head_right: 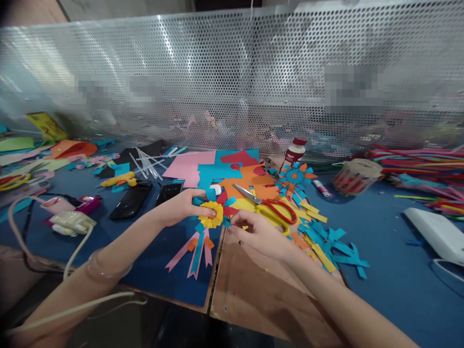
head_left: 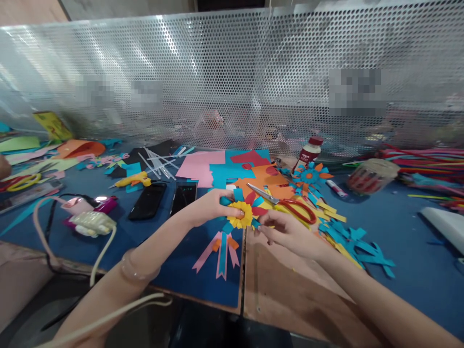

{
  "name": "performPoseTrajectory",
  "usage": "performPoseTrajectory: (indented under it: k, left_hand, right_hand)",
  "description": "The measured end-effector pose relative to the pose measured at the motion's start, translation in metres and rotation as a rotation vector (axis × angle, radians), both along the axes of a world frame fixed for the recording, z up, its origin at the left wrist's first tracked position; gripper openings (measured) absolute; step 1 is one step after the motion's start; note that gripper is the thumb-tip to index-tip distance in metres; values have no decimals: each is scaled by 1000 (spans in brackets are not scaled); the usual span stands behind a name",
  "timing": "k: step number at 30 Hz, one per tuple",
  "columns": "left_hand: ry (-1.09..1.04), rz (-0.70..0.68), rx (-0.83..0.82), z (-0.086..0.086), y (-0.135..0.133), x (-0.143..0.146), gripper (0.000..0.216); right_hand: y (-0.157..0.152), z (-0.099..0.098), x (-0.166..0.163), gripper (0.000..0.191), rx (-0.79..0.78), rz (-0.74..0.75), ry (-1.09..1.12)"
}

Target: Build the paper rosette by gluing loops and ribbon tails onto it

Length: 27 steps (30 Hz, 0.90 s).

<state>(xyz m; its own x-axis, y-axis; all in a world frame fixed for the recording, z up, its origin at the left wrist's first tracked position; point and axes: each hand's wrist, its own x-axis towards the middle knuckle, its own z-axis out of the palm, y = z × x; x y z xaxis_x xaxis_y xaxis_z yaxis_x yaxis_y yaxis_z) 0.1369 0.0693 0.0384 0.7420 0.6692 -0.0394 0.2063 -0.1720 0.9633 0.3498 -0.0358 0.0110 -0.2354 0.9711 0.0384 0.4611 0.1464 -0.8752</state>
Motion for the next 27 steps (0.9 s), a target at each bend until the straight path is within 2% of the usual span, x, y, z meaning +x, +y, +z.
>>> performPoseTrajectory:
  k: [8, 17, 27]
  left_hand:
    - [37, -3, 55, -1, 0, -1, 29]
    - [20, 18, 26, 3, -4, 2, 24]
    - [24, 30, 62, 2, -1, -2, 26]
  right_hand:
    - [0, -3, 1, 22, 5, -4, -22]
    - [-1, -2, 0, 23, 15, -6, -39]
    - [-4, 2, -4, 21, 32, -18, 59]
